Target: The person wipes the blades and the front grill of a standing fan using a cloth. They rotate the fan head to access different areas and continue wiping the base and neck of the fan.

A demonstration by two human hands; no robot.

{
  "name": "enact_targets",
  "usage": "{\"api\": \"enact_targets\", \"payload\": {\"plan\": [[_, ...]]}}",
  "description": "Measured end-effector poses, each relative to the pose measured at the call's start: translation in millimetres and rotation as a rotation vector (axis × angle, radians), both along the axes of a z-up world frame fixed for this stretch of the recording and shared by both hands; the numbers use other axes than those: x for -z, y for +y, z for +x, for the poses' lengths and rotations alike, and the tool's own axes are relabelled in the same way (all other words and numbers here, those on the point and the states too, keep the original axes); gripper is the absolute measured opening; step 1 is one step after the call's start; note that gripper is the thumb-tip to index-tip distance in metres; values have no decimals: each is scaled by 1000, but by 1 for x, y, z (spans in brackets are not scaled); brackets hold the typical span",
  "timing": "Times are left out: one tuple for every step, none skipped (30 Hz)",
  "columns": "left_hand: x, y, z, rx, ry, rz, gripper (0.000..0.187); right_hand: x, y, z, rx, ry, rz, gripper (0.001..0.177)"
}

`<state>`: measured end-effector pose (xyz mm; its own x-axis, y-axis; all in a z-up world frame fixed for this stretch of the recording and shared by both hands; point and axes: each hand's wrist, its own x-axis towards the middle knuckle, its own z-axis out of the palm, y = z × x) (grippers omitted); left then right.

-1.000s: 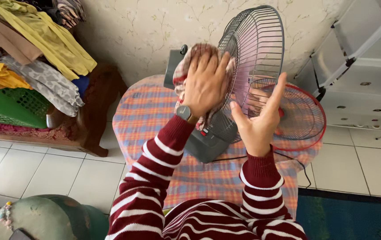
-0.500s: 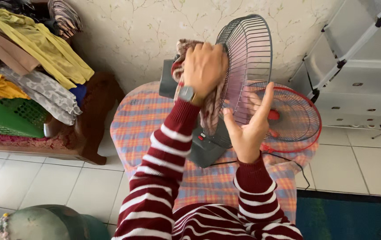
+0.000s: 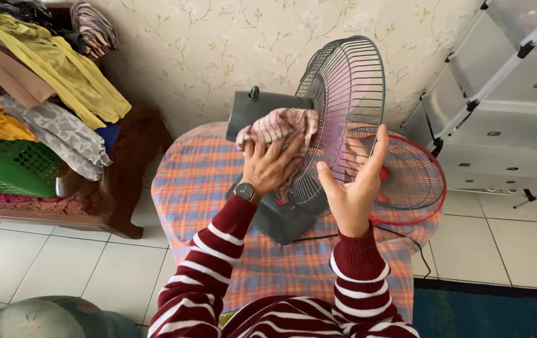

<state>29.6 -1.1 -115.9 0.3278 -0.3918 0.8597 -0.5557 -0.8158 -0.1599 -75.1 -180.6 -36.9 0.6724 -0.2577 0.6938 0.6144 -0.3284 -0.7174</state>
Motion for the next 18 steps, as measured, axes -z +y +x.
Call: {"api": "enact_targets", "payload": {"plan": [[-9,-1,0,7,-19,-24,54,0,1,0,-1,-14,-1,107],[-23,-3,0,14,-37,-47,54,0,1,1,-3,-26,-2,107],[-40,-6,0,20,-54,-71,55,-1,1,2,-6,-38,-3,107],[-58,-9,-1,12,-23,-85,54,-1,1,1,-4,-34,-1,106],[-77,-13,-1,4,8,-99,54,-1,1,1,-3,-30,1,106],[-93,-17,-1,-6,46,-113,54,-1,1,-1,-3,-19,2,106],[-110,-22,4,-46,154,-112,51,0,2,-2,23,-20,-6,106],[-123,-26,9,-86,265,-110,49,2,3,-3,46,-18,-16,107],[-129,-30,10,-125,376,-107,47,3,4,-5,70,-17,-26,108],[-131,-31,7,-107,344,-133,46,3,5,-5,76,-12,-28,106],[-130,-31,6,-89,312,-158,45,3,5,-6,82,-7,-30,104],[-126,-31,7,-70,276,-184,44,4,6,-6,89,-6,-33,103],[-117,-28,4,-68,196,-214,45,6,7,-8,80,-11,-40,103],[-104,-25,0,-62,113,-245,46,6,7,-9,74,-18,-50,104],[-90,-21,-2,-57,29,-276,48,6,6,-9,66,-26,-59,105],[-72,-18,-4,-72,14,-289,50,7,5,-10,45,-14,-42,104],[-54,-14,-4,-87,-1,-302,52,8,3,-10,23,-2,-25,103],[-37,-10,-1,-102,-21,-315,55,8,2,-9,0,4,-7,103]]}}
